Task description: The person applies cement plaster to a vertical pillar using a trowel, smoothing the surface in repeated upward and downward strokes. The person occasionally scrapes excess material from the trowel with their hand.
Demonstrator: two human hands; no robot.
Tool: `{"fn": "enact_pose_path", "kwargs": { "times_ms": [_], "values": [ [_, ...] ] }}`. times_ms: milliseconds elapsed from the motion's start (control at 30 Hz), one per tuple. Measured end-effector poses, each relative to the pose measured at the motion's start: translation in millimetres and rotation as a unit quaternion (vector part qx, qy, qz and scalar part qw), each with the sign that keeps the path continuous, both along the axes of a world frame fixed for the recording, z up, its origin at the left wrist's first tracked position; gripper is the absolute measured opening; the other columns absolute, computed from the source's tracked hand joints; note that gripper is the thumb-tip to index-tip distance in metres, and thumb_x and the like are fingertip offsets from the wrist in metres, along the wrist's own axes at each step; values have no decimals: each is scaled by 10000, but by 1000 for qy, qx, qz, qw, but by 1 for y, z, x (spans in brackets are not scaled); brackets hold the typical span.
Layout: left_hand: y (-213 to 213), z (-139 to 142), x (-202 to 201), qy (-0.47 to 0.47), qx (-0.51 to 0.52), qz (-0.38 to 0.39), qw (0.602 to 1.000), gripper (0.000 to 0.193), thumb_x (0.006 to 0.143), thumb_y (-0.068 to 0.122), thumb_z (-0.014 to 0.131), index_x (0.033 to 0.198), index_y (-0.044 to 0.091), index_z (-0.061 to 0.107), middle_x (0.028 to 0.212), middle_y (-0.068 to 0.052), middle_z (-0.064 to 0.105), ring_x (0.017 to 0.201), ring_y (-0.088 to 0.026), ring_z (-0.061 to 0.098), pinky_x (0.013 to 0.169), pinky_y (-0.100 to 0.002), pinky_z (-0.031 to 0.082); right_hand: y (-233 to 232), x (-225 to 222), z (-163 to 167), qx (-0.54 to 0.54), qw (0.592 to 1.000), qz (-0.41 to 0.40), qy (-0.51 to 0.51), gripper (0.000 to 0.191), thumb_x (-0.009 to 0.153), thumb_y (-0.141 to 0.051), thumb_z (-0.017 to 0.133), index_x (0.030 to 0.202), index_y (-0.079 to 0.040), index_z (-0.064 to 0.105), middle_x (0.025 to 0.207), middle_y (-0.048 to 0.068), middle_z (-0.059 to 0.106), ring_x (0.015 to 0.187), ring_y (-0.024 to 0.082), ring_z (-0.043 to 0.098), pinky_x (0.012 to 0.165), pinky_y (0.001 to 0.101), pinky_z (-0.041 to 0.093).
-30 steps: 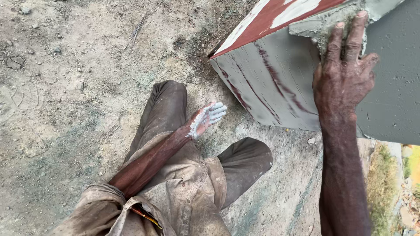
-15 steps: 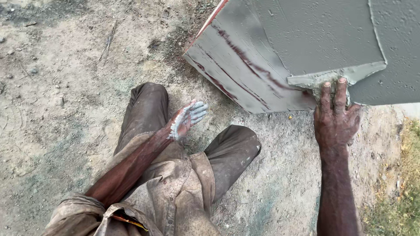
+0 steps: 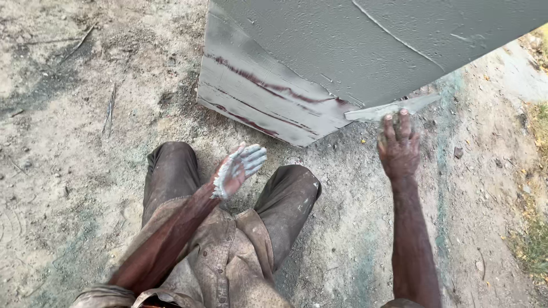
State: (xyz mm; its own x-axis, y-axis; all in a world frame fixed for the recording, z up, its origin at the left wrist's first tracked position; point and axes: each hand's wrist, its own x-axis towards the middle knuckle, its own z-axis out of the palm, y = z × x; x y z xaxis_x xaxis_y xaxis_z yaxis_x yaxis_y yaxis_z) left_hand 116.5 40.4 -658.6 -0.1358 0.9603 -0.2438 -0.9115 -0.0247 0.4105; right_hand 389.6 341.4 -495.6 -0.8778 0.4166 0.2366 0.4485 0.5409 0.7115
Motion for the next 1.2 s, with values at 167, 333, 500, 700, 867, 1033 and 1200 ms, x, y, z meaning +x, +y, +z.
{"fn": "enact_pose_path", "kwargs": {
  "times_ms": [167,333,500,700,867,1033,1200],
  "values": [
    [65,70,23,-18,-24,-17,999,842,935,576,551,1535,15,364,1553,-180,485,1403,-305,491,1176,-440,383,-81,-16,-12,-317,909,13,270,917,897,-219,642,1674,-126,165,1750,134,152,1614,362,215,1173,509,466],
    [106,122,25,254,155,127,946,1237,785,848,539,1580,3,110,1548,-222,381,1372,-322,474,1105,-449,463,-187,-78,-40,-557,701,99,434,957,754,-104,668,1616,-141,254,1700,168,227,1533,362,296,1158,533,446],
    [70,123,-23,-256,167,65,950,1167,826,832,545,1553,-42,283,1592,-230,369,1358,-346,484,1063,-487,491,-253,-133,-72,-573,699,123,410,859,798,-153,714,1584,-161,369,1690,191,264,1516,366,352,1176,541,401],
    [-2,117,-71,-253,299,224,892,1018,953,708,474,1556,-84,262,1627,-279,305,1496,-403,344,1245,-506,289,-263,-161,-83,-616,697,155,333,826,802,-159,639,1589,-103,394,1636,215,382,1500,398,405,1202,568,388],
    [-19,113,-125,-147,357,275,881,947,1000,653,468,1570,-79,282,1647,-290,294,1536,-397,309,1280,-481,280,-228,-171,-57,-680,628,40,377,820,808,-157,662,1565,-110,350,1434,247,469,1219,394,518,917,514,540],
    [-13,93,-110,-304,180,210,912,974,930,670,525,1540,-56,302,1651,-263,312,1534,-413,328,1238,-501,329,-230,-181,-60,-850,-102,154,493,754,787,-241,686,1462,-13,439,1045,177,603,919,292,585,696,395,588],
    [-27,84,-100,-507,333,41,794,1062,931,665,550,1536,-138,209,1623,-362,195,1505,-506,198,1204,-554,259,-249,-168,-83,-837,-142,173,499,657,802,-240,685,1403,-65,484,1062,134,618,915,265,579,620,332,559]
  ]
}}
